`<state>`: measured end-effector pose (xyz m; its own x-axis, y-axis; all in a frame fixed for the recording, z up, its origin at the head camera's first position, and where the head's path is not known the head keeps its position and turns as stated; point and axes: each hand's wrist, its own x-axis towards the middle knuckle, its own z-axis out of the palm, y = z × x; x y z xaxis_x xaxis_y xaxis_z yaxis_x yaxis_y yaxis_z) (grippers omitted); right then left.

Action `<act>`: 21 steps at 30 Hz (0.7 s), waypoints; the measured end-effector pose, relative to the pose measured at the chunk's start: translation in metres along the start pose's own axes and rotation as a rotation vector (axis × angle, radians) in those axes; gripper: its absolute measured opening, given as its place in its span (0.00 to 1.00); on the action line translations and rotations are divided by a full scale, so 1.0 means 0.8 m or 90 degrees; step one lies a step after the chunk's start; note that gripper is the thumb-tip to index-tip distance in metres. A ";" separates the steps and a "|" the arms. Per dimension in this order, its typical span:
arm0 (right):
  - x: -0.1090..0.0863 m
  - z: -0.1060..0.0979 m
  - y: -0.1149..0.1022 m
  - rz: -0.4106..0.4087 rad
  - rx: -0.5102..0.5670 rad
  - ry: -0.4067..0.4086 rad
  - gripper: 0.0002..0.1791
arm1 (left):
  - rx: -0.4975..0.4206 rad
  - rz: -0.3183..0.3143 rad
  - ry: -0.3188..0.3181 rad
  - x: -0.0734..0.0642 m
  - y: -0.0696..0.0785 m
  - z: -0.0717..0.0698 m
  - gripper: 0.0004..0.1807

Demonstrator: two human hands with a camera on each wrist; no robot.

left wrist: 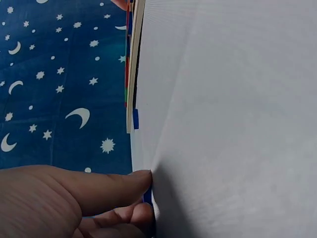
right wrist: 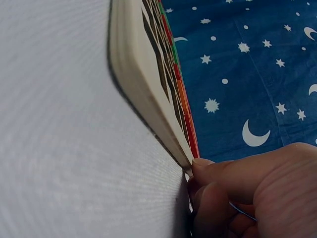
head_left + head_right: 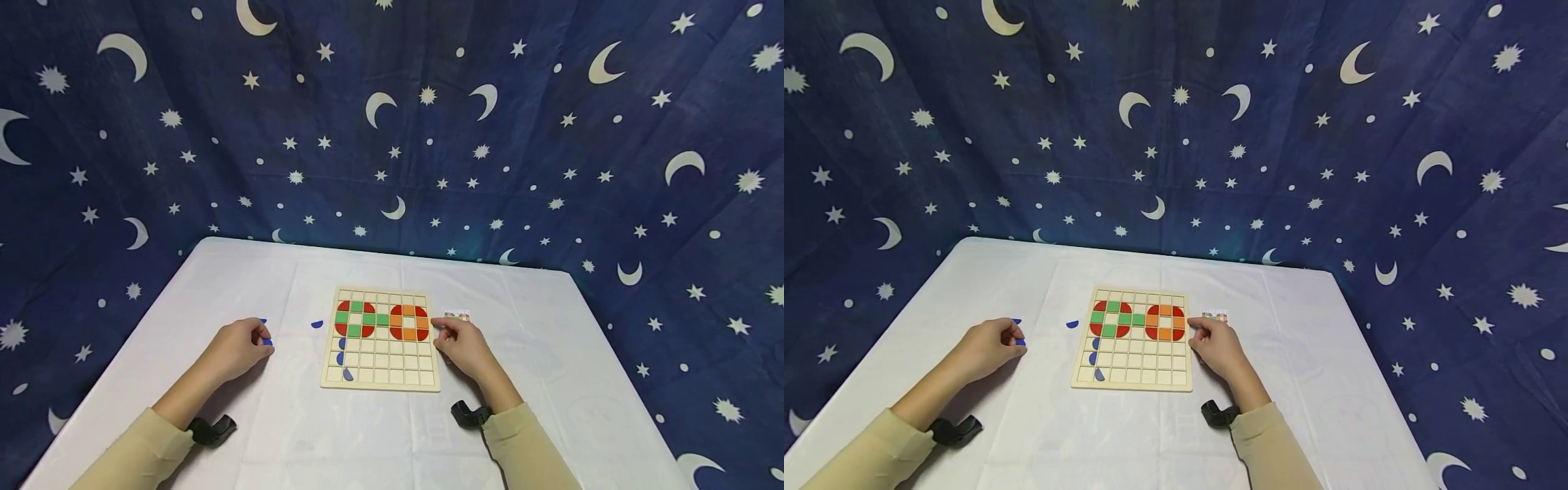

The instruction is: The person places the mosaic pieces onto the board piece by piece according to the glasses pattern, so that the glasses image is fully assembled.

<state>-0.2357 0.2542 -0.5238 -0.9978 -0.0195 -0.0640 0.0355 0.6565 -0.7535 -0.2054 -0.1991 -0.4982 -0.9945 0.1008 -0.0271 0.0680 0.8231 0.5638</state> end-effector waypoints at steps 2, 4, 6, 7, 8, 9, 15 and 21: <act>0.000 0.000 0.001 -0.001 -0.001 0.000 0.23 | -0.004 0.004 -0.005 0.001 0.002 0.002 0.09; 0.000 0.001 0.001 0.003 0.000 0.000 0.23 | -0.010 0.009 -0.013 0.001 0.006 0.003 0.08; 0.000 0.001 0.001 0.006 0.000 0.001 0.23 | -0.016 0.011 -0.021 0.001 0.012 0.005 0.08; 0.001 0.001 0.000 0.007 0.000 0.001 0.23 | -0.023 0.011 -0.026 0.001 0.015 0.007 0.08; 0.001 0.001 0.000 0.009 0.000 0.001 0.23 | -0.028 0.010 -0.030 0.001 0.018 0.009 0.08; 0.001 0.001 -0.001 0.010 -0.001 0.001 0.23 | -0.035 0.010 -0.034 0.002 0.023 0.012 0.08; 0.001 0.003 -0.001 0.009 -0.004 0.003 0.23 | -0.070 0.028 -0.058 0.009 0.064 0.034 0.09; 0.001 0.002 0.000 0.003 0.001 0.005 0.23 | -0.086 0.082 -0.084 0.016 0.114 0.065 0.10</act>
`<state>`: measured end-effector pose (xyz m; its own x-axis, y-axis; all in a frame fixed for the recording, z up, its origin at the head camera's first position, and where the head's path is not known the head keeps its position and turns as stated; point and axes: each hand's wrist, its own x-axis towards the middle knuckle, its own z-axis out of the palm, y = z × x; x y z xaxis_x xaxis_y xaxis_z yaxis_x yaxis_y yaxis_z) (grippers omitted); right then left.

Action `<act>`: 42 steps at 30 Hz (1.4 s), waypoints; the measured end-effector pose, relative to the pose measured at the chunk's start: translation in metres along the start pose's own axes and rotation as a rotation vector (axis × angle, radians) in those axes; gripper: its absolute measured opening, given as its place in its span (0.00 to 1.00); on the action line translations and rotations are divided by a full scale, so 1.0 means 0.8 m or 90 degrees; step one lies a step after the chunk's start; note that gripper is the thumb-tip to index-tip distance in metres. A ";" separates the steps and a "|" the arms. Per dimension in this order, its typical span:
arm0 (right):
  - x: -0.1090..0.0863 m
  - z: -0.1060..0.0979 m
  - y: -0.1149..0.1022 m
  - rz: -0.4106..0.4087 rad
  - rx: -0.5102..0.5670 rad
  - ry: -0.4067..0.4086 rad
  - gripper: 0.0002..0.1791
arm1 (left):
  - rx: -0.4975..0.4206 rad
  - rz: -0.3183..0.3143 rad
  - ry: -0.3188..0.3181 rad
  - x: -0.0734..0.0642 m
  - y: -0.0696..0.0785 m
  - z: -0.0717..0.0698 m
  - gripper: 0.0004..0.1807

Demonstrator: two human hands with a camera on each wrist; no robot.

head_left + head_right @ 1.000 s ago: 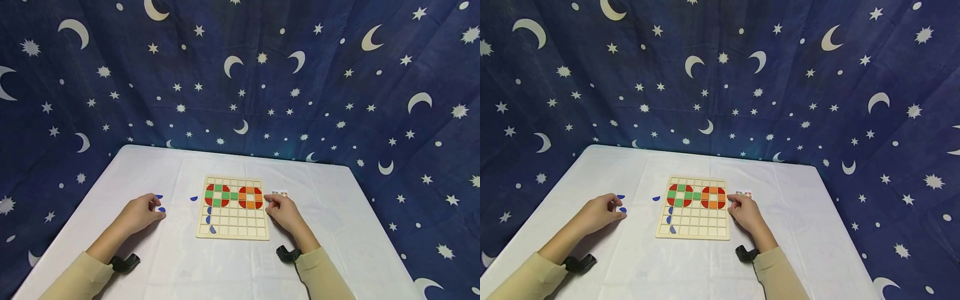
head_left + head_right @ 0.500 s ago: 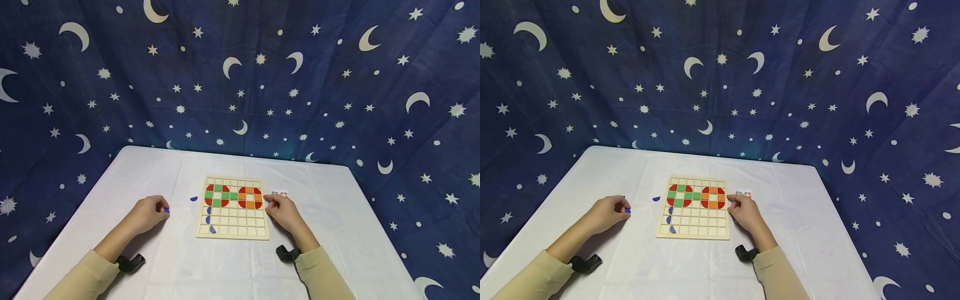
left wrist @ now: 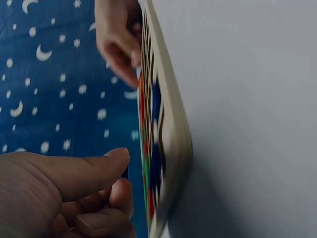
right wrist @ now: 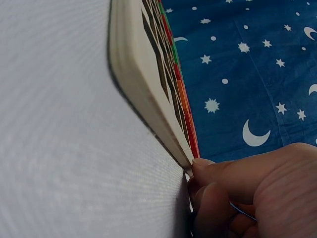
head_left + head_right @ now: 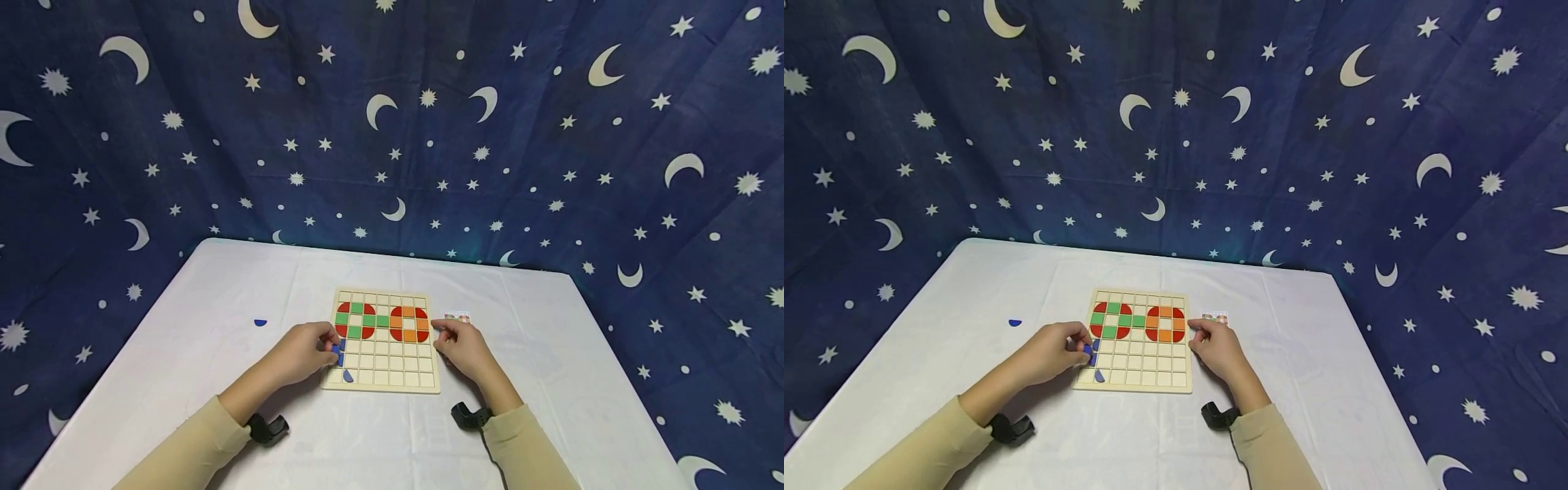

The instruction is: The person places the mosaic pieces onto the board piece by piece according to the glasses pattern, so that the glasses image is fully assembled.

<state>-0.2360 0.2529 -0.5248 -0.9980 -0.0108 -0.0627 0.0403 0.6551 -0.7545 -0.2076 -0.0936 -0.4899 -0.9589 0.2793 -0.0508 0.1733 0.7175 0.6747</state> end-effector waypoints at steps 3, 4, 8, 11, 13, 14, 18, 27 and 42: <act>-0.001 0.000 0.001 0.001 0.000 -0.001 0.23 | 0.009 0.037 -0.012 0.008 0.019 0.022 0.11; -0.001 0.000 0.001 0.001 -0.002 -0.001 0.23 | 0.013 0.053 -0.014 0.010 0.025 0.030 0.10; 0.000 0.000 0.002 0.005 -0.003 -0.001 0.23 | 0.020 0.106 -0.025 0.019 0.045 0.053 0.09; 0.001 0.001 0.002 0.010 -0.006 0.000 0.23 | 0.017 0.119 -0.034 0.029 0.061 0.065 0.09; 0.001 0.000 0.001 0.016 -0.010 0.002 0.23 | 0.015 0.124 -0.039 0.036 0.071 0.072 0.09; 0.002 0.000 0.000 0.018 -0.012 0.002 0.23 | 0.014 0.126 -0.042 0.040 0.076 0.076 0.08; 0.002 -0.001 0.000 0.010 -0.011 0.001 0.23 | 0.019 0.133 -0.050 0.054 0.096 0.089 0.08; 0.002 -0.001 0.003 -0.016 -0.004 -0.003 0.22 | 0.049 0.129 -0.053 0.080 0.121 0.119 0.08; 0.001 -0.002 0.003 -0.026 0.003 -0.003 0.22 | 0.068 0.121 -0.034 0.085 0.128 0.127 0.07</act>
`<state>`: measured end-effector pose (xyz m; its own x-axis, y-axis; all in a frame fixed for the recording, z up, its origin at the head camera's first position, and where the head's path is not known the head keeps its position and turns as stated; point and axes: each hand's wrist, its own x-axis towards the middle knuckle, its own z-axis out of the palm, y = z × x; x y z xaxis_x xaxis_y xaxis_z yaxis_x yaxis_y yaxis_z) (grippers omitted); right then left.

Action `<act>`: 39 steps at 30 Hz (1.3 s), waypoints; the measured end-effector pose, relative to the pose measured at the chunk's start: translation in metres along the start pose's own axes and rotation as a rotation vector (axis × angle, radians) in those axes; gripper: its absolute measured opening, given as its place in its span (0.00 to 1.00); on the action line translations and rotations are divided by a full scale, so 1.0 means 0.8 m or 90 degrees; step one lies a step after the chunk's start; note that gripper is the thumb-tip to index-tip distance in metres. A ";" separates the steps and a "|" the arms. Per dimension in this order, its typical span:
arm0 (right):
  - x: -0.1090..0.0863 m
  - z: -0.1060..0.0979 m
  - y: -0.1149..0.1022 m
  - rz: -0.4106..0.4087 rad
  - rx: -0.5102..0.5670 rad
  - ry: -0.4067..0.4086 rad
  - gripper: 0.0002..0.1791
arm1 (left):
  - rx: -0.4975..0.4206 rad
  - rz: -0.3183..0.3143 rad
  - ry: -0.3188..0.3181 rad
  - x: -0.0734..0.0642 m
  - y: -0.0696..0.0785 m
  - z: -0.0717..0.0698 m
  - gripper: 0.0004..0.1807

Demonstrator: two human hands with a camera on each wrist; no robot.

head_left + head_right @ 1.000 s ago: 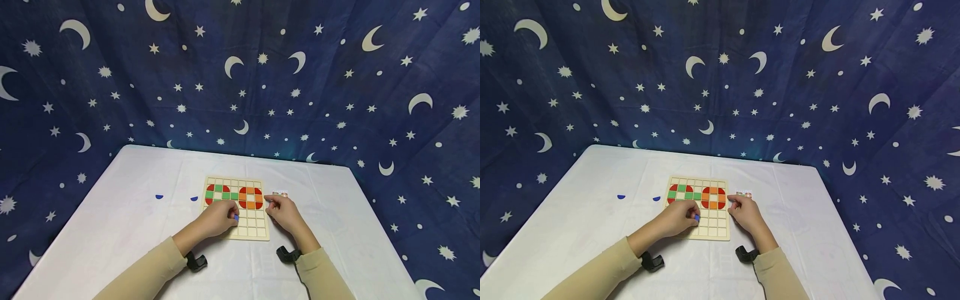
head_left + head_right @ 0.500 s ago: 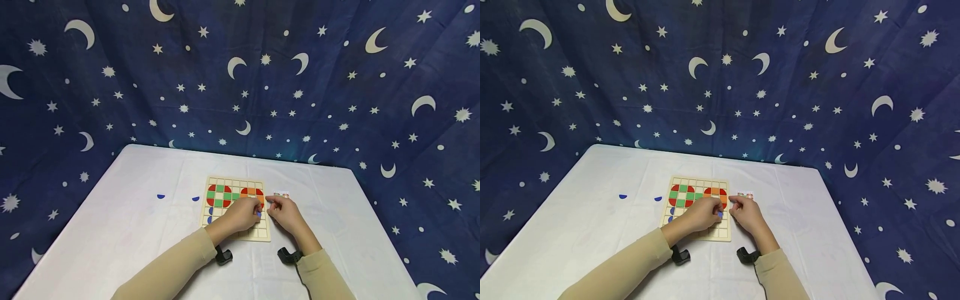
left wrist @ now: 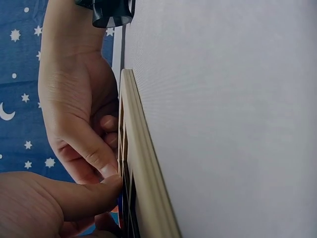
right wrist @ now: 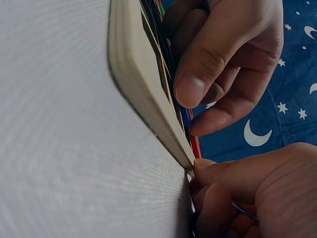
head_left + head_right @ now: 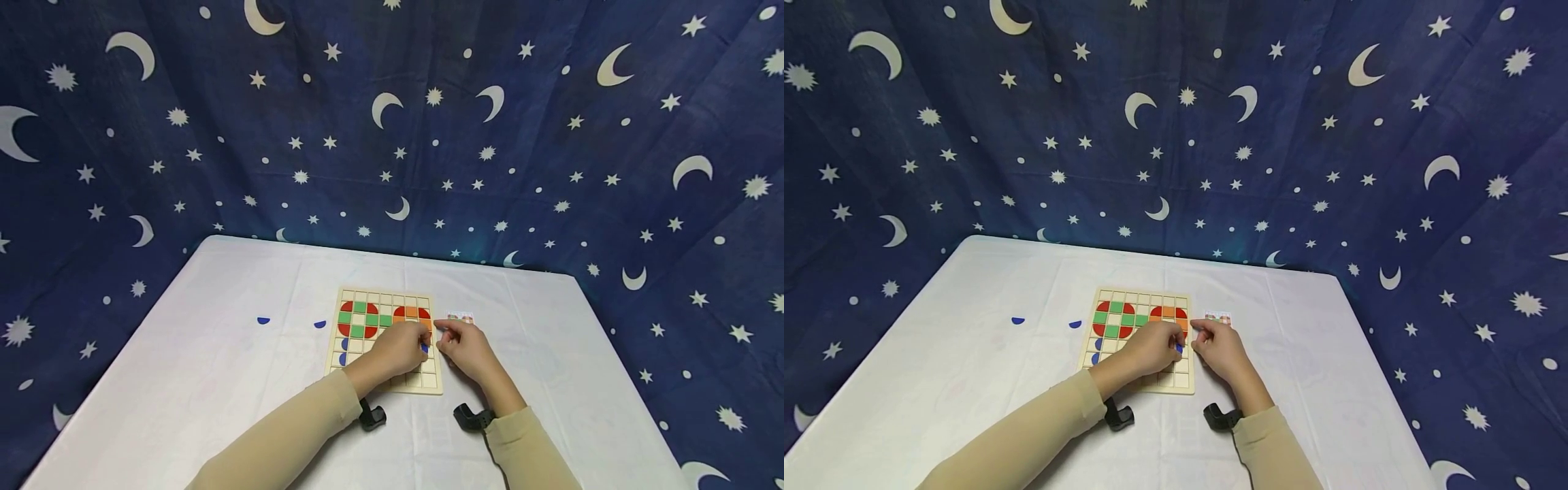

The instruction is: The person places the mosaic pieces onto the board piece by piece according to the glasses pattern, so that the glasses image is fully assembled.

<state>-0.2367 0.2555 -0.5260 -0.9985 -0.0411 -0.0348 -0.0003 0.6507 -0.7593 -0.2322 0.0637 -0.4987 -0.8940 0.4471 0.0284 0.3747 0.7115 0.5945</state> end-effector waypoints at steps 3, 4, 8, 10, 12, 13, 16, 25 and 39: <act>0.001 0.000 0.000 0.002 0.000 -0.002 0.22 | -0.004 -0.005 0.001 0.000 -0.001 -0.001 0.06; 0.001 0.000 0.000 0.003 0.000 -0.002 0.22 | -0.005 -0.007 0.000 -0.001 -0.001 -0.001 0.06; -0.001 0.000 -0.001 0.008 0.008 -0.004 0.23 | -0.012 -0.006 -0.002 -0.003 -0.004 -0.002 0.07; -0.002 0.000 -0.001 0.011 0.011 -0.006 0.23 | -0.012 -0.008 -0.004 -0.005 -0.007 -0.003 0.09; -0.002 0.001 -0.001 0.013 0.012 -0.009 0.23 | -0.018 -0.014 -0.007 -0.008 -0.010 -0.005 0.11; -0.003 0.002 0.000 0.014 0.011 -0.009 0.23 | -0.022 -0.018 -0.007 -0.009 -0.012 -0.006 0.11; -0.003 0.000 0.001 0.013 0.007 -0.006 0.23 | -0.029 -0.025 -0.013 -0.011 -0.015 -0.009 0.13; -0.001 -0.002 -0.001 -0.003 0.007 -0.008 0.23 | -0.021 -0.017 -0.019 -0.010 -0.014 -0.014 0.12; 0.001 -0.002 0.001 -0.002 0.008 -0.007 0.22 | 0.019 -0.019 0.002 0.000 0.001 -0.001 0.07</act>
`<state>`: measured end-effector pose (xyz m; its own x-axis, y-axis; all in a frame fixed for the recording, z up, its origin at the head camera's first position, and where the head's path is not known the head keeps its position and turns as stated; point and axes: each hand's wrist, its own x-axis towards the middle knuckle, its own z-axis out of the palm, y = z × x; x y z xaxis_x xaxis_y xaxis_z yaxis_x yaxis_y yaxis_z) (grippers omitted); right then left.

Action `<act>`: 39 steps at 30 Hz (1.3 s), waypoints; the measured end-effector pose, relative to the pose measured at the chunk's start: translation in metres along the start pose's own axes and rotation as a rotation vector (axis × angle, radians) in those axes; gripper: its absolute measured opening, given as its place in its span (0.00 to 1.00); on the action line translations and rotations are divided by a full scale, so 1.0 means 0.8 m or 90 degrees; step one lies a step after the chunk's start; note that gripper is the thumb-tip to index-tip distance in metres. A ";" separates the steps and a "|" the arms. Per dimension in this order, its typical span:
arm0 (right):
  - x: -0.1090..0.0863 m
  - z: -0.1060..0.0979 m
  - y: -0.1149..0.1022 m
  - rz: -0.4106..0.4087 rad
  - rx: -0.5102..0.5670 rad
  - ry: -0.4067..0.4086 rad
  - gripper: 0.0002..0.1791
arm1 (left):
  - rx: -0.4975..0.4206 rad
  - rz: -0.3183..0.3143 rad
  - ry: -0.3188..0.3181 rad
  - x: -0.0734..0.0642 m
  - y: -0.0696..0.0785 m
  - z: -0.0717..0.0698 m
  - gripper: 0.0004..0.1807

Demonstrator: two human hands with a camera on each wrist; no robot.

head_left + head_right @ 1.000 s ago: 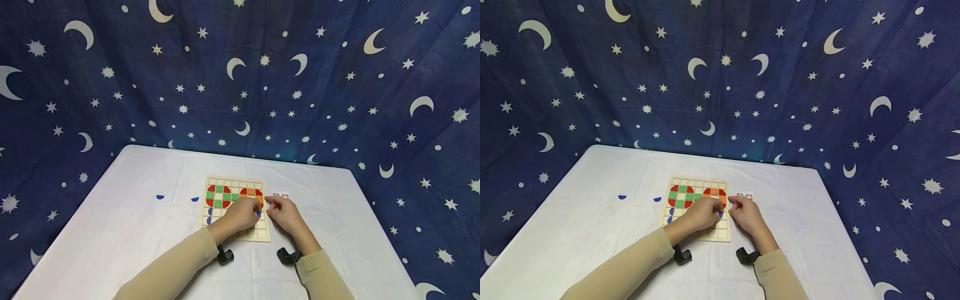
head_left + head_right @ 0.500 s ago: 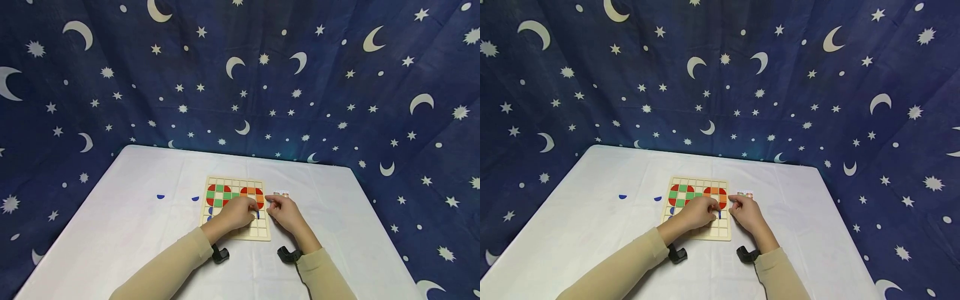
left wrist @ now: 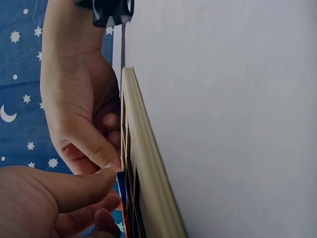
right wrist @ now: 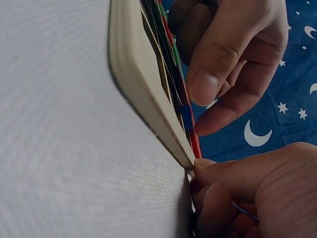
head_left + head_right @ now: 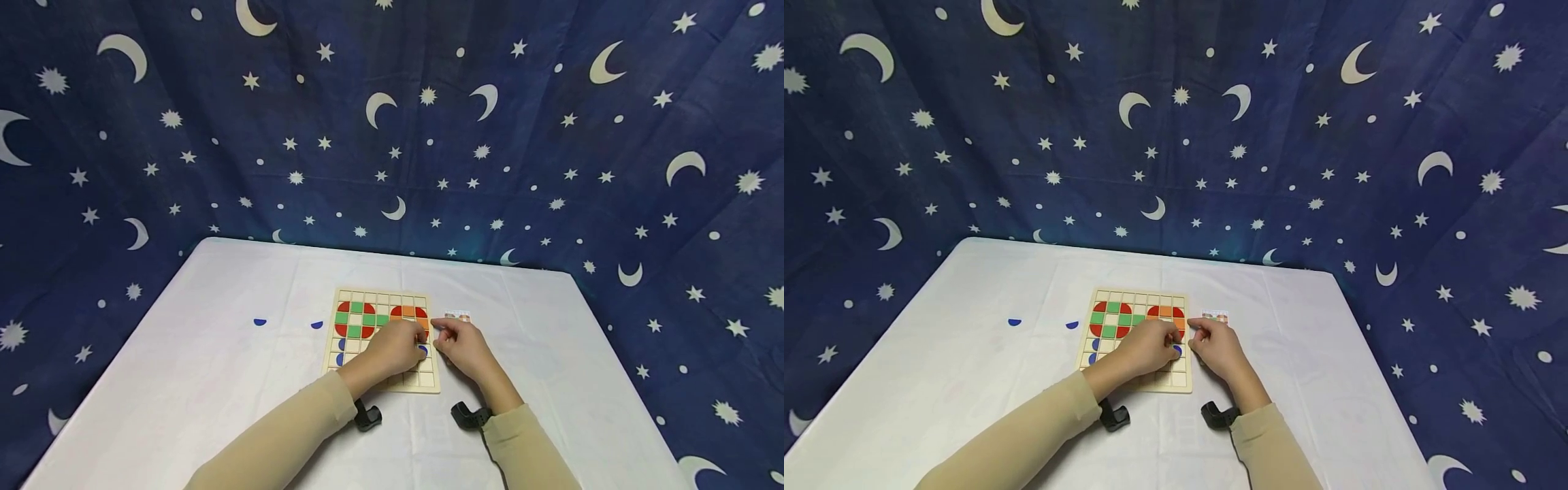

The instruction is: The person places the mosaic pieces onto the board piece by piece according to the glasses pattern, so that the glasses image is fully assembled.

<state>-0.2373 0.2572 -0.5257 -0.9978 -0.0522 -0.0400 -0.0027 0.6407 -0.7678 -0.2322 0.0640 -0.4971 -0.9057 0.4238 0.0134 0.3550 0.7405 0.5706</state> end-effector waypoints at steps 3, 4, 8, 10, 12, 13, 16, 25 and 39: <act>0.000 0.000 -0.002 0.008 -0.002 0.002 0.22 | 0.002 -0.009 0.004 0.001 0.000 0.004 0.08; 0.000 0.000 -0.003 0.010 -0.003 0.003 0.22 | 0.003 -0.011 0.005 0.001 0.000 0.005 0.08; 0.000 0.001 -0.003 0.015 -0.005 0.006 0.23 | 0.004 -0.003 0.011 0.000 0.000 0.006 0.03; 0.000 0.002 -0.003 0.013 -0.004 0.003 0.23 | 0.003 0.001 0.011 -0.001 0.000 0.004 0.03; 0.000 0.002 -0.002 0.008 -0.004 0.001 0.23 | 0.000 0.001 0.009 -0.001 0.000 0.003 0.05; 0.000 0.002 -0.001 0.006 -0.004 0.000 0.23 | -0.004 -0.001 0.008 -0.002 -0.001 0.002 0.05; -0.001 0.001 -0.001 0.002 -0.002 -0.001 0.23 | -0.014 -0.007 0.006 -0.003 -0.001 0.001 0.05; -0.001 0.001 -0.001 -0.003 -0.007 -0.001 0.23 | -0.035 -0.004 -0.003 -0.003 -0.006 -0.001 0.07; -0.002 0.004 -0.003 0.022 -0.018 0.010 0.23 | -0.193 0.003 -0.034 -0.027 -0.044 -0.047 0.10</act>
<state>-0.2353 0.2533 -0.5258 -0.9983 -0.0170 -0.0560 0.0306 0.6632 -0.7478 -0.2336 0.0088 -0.4863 -0.8876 0.4600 -0.0225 0.2664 0.5527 0.7897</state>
